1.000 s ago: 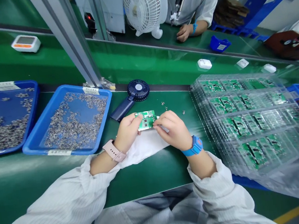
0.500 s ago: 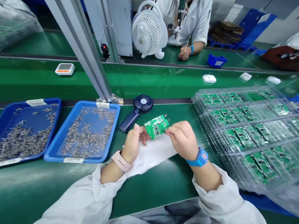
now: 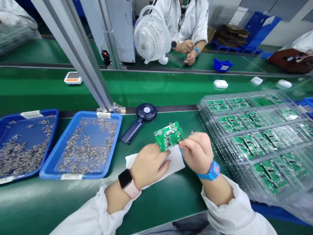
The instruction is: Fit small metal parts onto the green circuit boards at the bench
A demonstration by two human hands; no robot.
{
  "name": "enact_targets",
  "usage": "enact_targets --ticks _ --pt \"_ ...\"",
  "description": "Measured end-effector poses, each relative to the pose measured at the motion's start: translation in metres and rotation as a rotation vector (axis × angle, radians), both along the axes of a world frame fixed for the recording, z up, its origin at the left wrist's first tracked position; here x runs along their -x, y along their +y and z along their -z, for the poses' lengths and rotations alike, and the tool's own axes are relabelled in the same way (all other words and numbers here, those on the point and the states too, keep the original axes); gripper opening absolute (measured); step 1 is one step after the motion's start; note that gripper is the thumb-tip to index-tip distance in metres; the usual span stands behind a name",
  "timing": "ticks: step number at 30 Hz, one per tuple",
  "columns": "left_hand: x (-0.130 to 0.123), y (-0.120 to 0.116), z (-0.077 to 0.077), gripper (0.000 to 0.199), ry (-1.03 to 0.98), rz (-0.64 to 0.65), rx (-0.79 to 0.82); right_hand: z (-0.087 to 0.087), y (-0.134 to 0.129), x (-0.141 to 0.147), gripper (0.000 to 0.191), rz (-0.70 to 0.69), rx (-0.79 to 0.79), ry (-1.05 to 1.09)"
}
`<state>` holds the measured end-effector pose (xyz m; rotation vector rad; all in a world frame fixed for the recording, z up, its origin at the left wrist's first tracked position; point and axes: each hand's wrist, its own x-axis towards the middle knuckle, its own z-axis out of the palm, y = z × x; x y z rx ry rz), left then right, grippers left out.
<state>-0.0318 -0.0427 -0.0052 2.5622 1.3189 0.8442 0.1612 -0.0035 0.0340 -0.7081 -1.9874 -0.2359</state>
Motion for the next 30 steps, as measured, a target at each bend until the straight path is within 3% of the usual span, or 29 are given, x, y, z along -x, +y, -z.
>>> enact_targets --ticks 3,7,12,15,18,21,25,30 --pt "-0.006 -0.006 0.005 0.039 0.236 0.051 -0.070 0.002 0.003 -0.002 0.016 0.013 0.015 0.008" --pt "-0.008 -0.012 0.015 0.054 0.354 0.111 -0.235 -0.004 -0.003 -0.004 0.012 -0.016 0.025 0.085" --pt "-0.004 -0.014 0.030 0.057 0.376 0.153 -0.304 -0.027 -0.055 -0.035 0.009 0.105 0.147 0.067" --pt "-0.005 -0.016 0.031 0.063 0.391 0.141 -0.325 -0.046 -0.095 -0.081 0.013 0.254 0.212 0.018" --pt "-0.007 -0.016 0.031 0.068 0.382 0.120 -0.359 -0.065 -0.115 -0.143 0.014 0.505 0.202 -0.049" --pt "-0.008 -0.015 0.032 0.066 0.362 0.129 -0.369 -0.078 -0.117 -0.208 0.008 0.773 0.197 -0.133" --pt "-0.006 -0.015 0.035 0.064 0.351 0.137 -0.341 -0.088 -0.108 -0.283 0.014 1.000 0.209 -0.255" --pt "-0.007 -0.018 0.037 0.065 0.327 0.130 -0.307 -0.099 -0.096 -0.337 0.023 1.329 0.362 -0.467"
